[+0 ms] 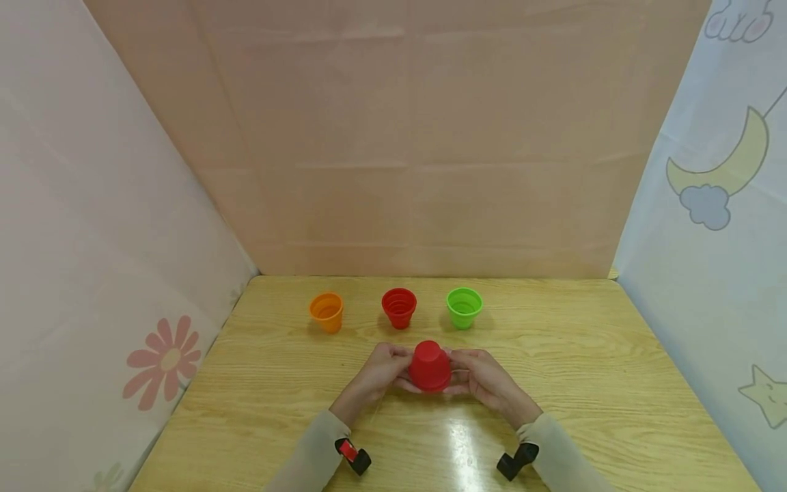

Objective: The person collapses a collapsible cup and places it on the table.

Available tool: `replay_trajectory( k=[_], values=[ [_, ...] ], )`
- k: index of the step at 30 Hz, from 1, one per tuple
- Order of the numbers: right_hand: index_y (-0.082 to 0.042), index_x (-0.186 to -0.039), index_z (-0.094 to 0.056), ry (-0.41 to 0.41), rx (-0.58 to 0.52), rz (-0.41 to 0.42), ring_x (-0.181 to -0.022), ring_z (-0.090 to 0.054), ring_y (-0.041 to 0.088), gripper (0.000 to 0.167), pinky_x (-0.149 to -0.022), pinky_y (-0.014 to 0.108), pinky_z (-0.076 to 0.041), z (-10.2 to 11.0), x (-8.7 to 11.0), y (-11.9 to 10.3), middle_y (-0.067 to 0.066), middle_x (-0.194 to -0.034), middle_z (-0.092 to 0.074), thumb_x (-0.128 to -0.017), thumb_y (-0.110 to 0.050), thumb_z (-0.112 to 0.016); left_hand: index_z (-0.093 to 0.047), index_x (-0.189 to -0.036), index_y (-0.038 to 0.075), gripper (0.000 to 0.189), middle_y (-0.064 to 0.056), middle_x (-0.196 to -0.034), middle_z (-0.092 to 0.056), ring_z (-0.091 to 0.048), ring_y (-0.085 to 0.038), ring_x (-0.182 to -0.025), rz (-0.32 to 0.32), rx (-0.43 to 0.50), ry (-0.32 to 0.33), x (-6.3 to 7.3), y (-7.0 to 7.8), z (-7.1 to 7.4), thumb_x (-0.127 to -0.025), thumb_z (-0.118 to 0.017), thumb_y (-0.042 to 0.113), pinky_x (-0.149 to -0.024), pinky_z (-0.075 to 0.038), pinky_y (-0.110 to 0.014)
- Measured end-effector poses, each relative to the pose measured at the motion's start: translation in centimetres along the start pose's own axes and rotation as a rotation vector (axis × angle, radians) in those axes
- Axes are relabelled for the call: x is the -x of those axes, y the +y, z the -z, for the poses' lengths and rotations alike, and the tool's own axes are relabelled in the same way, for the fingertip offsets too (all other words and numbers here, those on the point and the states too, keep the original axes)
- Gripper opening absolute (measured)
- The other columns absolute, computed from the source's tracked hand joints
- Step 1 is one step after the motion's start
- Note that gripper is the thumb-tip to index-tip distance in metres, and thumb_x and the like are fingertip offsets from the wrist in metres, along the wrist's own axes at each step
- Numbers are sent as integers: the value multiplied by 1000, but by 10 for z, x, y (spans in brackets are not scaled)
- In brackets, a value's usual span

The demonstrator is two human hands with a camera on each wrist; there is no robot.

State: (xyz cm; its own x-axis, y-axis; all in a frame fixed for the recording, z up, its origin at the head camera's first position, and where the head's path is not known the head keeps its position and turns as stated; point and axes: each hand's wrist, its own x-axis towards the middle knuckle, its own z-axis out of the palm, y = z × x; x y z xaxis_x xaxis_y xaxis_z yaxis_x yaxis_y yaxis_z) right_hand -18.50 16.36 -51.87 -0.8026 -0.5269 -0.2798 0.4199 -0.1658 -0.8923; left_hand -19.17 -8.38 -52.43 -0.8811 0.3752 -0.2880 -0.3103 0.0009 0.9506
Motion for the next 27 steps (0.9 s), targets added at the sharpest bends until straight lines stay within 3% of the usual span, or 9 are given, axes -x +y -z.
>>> replay_trajectory(
  k=[6,13,21,27],
  values=[
    [-12,-119,-75,-9,-1,-8,-92,-77,15,26,-81,33,-67,1,-1,0,-1,-103,-80,-110,-27,-56,-71,-126,-2,28,-18,-111,-79,-79,-21,-83,-36,-62,-31,2,2,0,-107,-60,15,-75,-68,-41],
    [-16,-111,-77,-25,2,14,-89,-78,14,23,-84,39,-67,3,0,-2,-3,-100,-81,-109,-18,-54,-70,-128,-4,28,-20,-112,-79,-79,-18,-83,-63,-88,-22,2,2,0,-107,-60,13,-75,-68,-40],
    [-12,-103,-77,45,44,25,-86,-78,14,21,-81,39,-67,0,0,-2,-3,-98,-80,-104,-9,-56,-71,-126,-5,29,-20,-114,-79,-81,-25,-88,-33,-101,15,2,1,-2,-106,-61,13,-73,-68,-39],
    [-11,-104,-75,117,71,47,-82,-76,13,15,-76,37,-67,-2,-2,-1,-4,-93,-78,-104,-11,-60,-72,-125,-6,30,-21,-114,-79,-80,-23,-81,-32,-67,37,2,0,-5,-107,-59,14,-71,-67,-38]
  ],
)
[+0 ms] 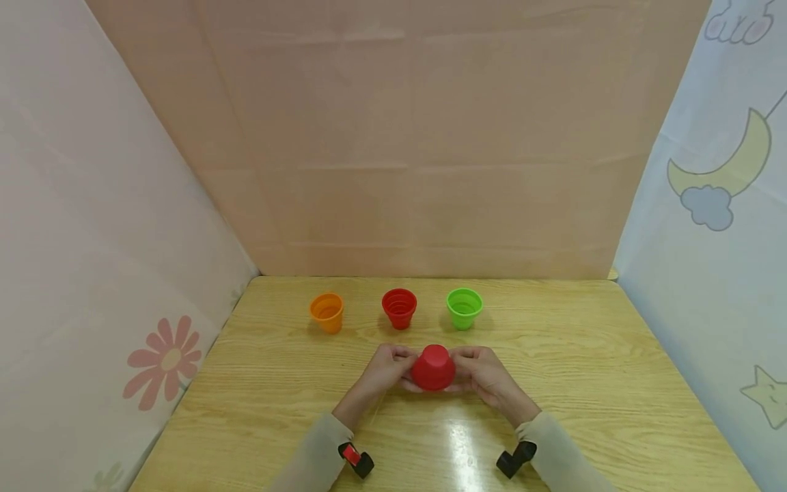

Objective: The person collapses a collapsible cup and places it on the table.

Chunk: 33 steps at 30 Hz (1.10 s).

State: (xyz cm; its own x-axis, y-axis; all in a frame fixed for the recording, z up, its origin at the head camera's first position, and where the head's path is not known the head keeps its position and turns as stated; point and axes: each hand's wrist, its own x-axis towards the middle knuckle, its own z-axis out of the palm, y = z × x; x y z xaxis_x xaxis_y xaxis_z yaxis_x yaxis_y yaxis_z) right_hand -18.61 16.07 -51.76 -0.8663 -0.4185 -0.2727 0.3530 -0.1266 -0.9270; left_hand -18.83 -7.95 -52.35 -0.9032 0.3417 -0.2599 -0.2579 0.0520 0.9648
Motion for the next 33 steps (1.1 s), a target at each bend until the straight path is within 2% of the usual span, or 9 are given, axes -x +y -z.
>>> replay_trajectory(
  k=[4,8,13,18,22,33],
  values=[
    [-2,-118,-72,39,38,12,-83,-77,14,20,-78,37,-67,0,-1,0,-4,-93,-79,-105,-14,-63,-72,-126,-3,34,-19,-113,-79,-80,-22,-78,5,49,2,0,-1,-1,-108,-57,21,-72,-67,-39],
    [8,-128,-65,92,65,22,-84,-76,14,34,-80,39,-67,0,-1,-2,-3,-95,-79,-104,-16,-65,-70,-128,-4,38,-20,-113,-79,-80,-22,-83,15,127,-38,2,-2,0,-109,-58,27,-78,-68,-40],
    [11,-129,-61,122,61,32,-84,-76,14,35,-80,40,-67,1,0,-5,-2,-96,-77,-104,-14,-64,-65,-138,-2,41,-20,-126,-76,-80,-21,-95,12,198,-120,5,-3,3,-109,-56,25,-86,-66,-39],
    [9,-128,-61,125,67,27,-85,-76,14,33,-81,40,-67,3,0,-3,-2,-96,-77,-104,-14,-64,-61,-142,-4,41,-22,-131,-73,-79,-20,-98,17,218,-170,5,-3,3,-111,-52,20,-89,-65,-39],
    [9,-127,-60,123,65,24,-86,-76,14,31,-80,40,-67,5,0,-1,-2,-95,-77,-105,-13,-63,-61,-140,-7,39,-23,-130,-73,-79,-21,-97,24,222,-163,6,-3,0,-111,-50,17,-89,-65,-40],
    [3,-120,-64,133,59,28,-80,-75,13,21,-75,37,-67,5,-1,2,-3,-90,-77,-103,-10,-63,-68,-130,-9,35,-23,-120,-77,-80,-21,-86,32,218,-65,5,-7,-10,-105,-61,14,-86,-66,-45]
  ],
)
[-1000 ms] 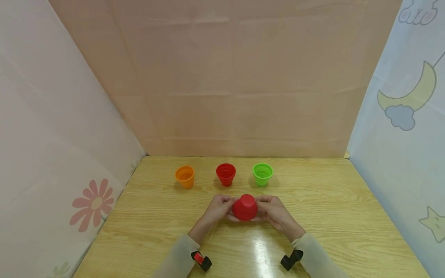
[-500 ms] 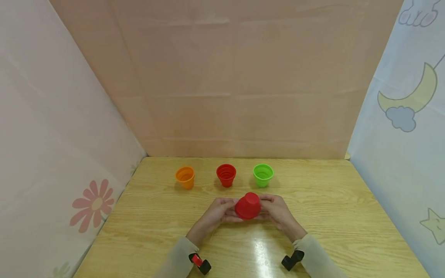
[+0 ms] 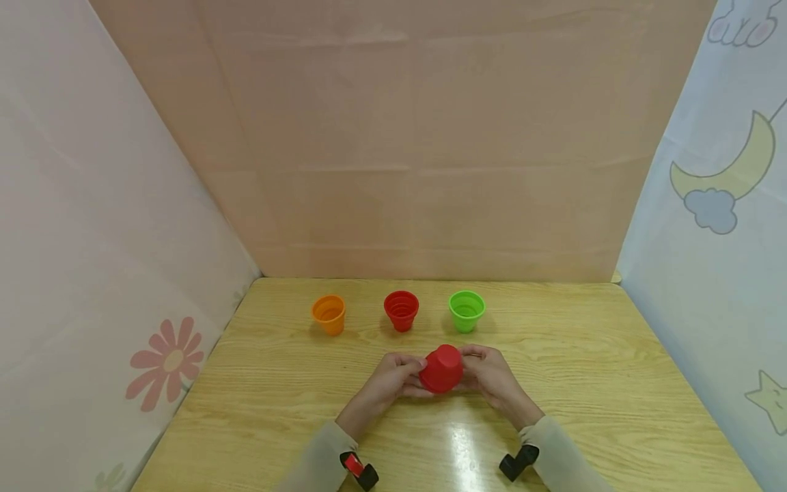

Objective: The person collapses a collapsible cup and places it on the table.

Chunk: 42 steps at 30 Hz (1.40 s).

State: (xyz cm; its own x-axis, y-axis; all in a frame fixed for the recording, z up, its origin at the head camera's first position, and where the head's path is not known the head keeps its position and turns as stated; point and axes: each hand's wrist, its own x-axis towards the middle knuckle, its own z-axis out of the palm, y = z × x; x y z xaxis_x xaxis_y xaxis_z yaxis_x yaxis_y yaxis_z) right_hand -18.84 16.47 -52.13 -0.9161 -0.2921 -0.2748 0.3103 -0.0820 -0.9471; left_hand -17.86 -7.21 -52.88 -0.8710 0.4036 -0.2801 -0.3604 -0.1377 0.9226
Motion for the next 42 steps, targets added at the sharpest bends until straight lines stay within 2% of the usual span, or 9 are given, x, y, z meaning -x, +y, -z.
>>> replay_trajectory(
  k=[4,8,15,20,26,32,35,39,42],
  values=[
    [0,-117,-65,7,-2,-3,-77,-75,12,17,-74,36,-67,-1,0,0,-4,-86,-78,-102,-8,-62,-70,-128,-6,37,-21,-112,-79,-80,-21,-84,-2,21,-1,-1,-1,-1,-107,-60,22,-83,-67,-43],
    [3,-121,-62,13,32,-11,-78,-76,13,22,-76,35,-66,-1,0,-1,-4,-88,-79,-102,-8,-63,-72,-126,-4,42,-22,-109,-80,-82,-24,-85,8,14,-8,-3,0,1,-106,-62,32,-80,-67,-43],
    [7,-126,-60,20,41,-22,-81,-77,17,30,-76,37,-67,-2,0,0,0,-93,-80,-100,-8,-64,-73,-126,-3,35,-23,-111,-79,-82,-29,-89,20,-27,-13,-3,-1,3,-104,-59,19,-78,-67,-42],
    [6,-123,-62,14,27,-14,-81,-76,16,26,-75,38,-67,-3,0,1,0,-93,-79,-101,-7,-63,-72,-126,-6,33,-22,-113,-79,-81,-28,-86,3,-44,37,-3,1,0,-100,-57,9,-75,-68,-40],
    [2,-121,-65,-33,12,-29,-91,-75,14,26,-81,37,-67,-1,1,1,-2,-101,-78,-109,-19,-54,-66,-130,-9,34,-23,-116,-77,-78,-21,-77,-42,-100,141,-4,5,-2,-101,-60,7,-71,-68,-39],
    [8,-141,-58,-170,-43,-19,-102,-75,15,43,-92,37,-65,4,2,2,1,-115,-78,-112,-24,-49,-65,-129,-7,31,-19,-106,-79,-78,-19,-78,-49,-160,217,-4,10,-4,-102,-64,7,-70,-68,-38],
    [5,-140,-60,-201,-67,-22,-103,-75,15,41,-94,39,-65,6,2,3,0,-115,-79,-112,-22,-50,-67,-126,-6,28,-15,-100,-78,-77,-18,-77,-54,-194,228,-4,11,-5,-101,-66,7,-70,-68,-37],
    [0,-125,-70,-187,-61,-17,-100,-76,15,27,-92,41,-65,5,3,3,-2,-109,-79,-107,-12,-53,-69,-123,-6,25,-14,-96,-77,-75,-15,-74,-80,-236,219,-5,9,-5,-100,-66,5,-69,-68,-38],
    [2,-122,-70,-171,-25,2,-97,-75,14,25,-90,40,-66,2,3,2,-2,-107,-78,-105,-9,-57,-70,-121,-7,24,-15,-97,-77,-75,-15,-73,-98,-243,217,-6,7,-5,-100,-66,5,-67,-68,-39]
  ],
)
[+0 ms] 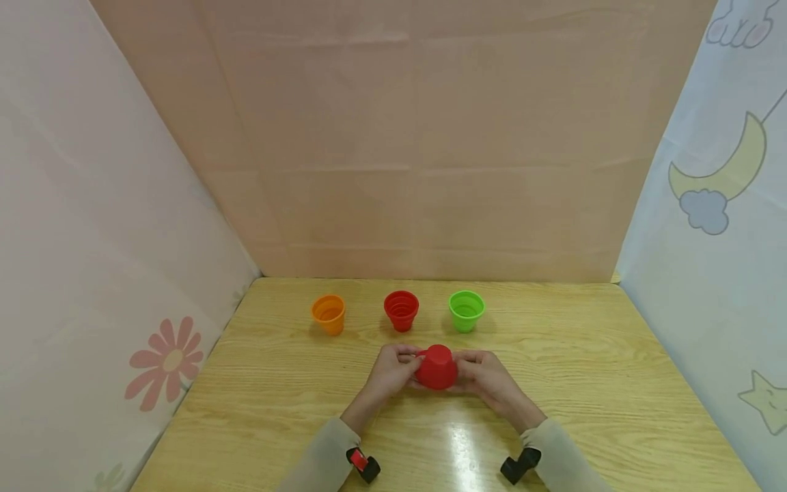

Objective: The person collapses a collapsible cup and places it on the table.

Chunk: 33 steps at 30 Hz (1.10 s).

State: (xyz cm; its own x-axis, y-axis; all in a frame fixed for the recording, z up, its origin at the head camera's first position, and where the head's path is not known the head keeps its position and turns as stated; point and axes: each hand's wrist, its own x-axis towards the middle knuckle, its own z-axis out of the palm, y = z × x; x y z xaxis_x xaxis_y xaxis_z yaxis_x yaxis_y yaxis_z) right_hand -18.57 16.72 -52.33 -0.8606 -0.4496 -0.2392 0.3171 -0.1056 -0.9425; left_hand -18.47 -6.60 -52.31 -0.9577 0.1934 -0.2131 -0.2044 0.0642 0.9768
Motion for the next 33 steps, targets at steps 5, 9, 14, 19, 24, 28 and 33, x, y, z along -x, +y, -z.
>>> replay_trajectory(
  k=[5,9,14,19,24,28,33],
  values=[
    [12,-132,-62,67,50,24,-93,-75,14,34,-88,37,-66,-5,-2,0,-1,-105,-76,-105,-9,-60,-70,-123,-7,27,-18,-107,-79,-76,-17,-78,0,40,-7,1,-1,-2,-104,-62,10,-67,-67,-38],
    [16,-137,-56,148,65,27,-88,-74,12,41,-85,35,-66,-7,-4,-1,-1,-102,-76,-105,-9,-59,-66,-131,-6,35,-17,-118,-76,-76,-17,-83,37,141,-64,2,-2,-1,-107,-60,19,-77,-68,-38],
    [18,-143,-50,205,59,17,-86,-73,12,47,-83,34,-66,-7,-7,0,-1,-102,-75,-107,-11,-58,-59,-141,-5,43,-16,-130,-71,-74,-16,-92,56,243,-141,5,-2,2,-104,-63,18,-88,-67,-37],
    [17,-143,-50,230,58,11,-88,-72,11,47,-82,33,-66,-7,-7,1,-1,-105,-75,-107,-12,-58,-58,-143,-4,45,-17,-133,-71,-74,-17,-98,60,260,-160,6,-1,2,-103,-65,15,-88,-66,-34],
    [14,-140,-54,245,51,-4,-90,-70,11,43,-82,31,-65,-8,-6,2,-2,-105,-73,-107,-12,-58,-60,-141,-4,43,-17,-132,-72,-75,-19,-102,61,245,-138,9,1,-1,-102,-67,14,-90,-66,-37],
    [12,-137,-58,249,54,-15,-90,-69,11,39,-81,30,-64,-9,-6,1,-3,-103,-73,-107,-13,-58,-59,-142,-4,44,-19,-131,-73,-76,-20,-103,63,232,-129,8,0,-2,-102,-68,12,-89,-66,-38],
    [11,-136,-57,193,55,-18,-93,-69,11,38,-82,32,-64,-5,-5,2,-4,-104,-74,-109,-15,-54,-59,-142,-3,45,-17,-127,-74,-75,-20,-103,74,223,-121,4,-1,-2,-101,-68,10,-87,-66,-36]
  ],
)
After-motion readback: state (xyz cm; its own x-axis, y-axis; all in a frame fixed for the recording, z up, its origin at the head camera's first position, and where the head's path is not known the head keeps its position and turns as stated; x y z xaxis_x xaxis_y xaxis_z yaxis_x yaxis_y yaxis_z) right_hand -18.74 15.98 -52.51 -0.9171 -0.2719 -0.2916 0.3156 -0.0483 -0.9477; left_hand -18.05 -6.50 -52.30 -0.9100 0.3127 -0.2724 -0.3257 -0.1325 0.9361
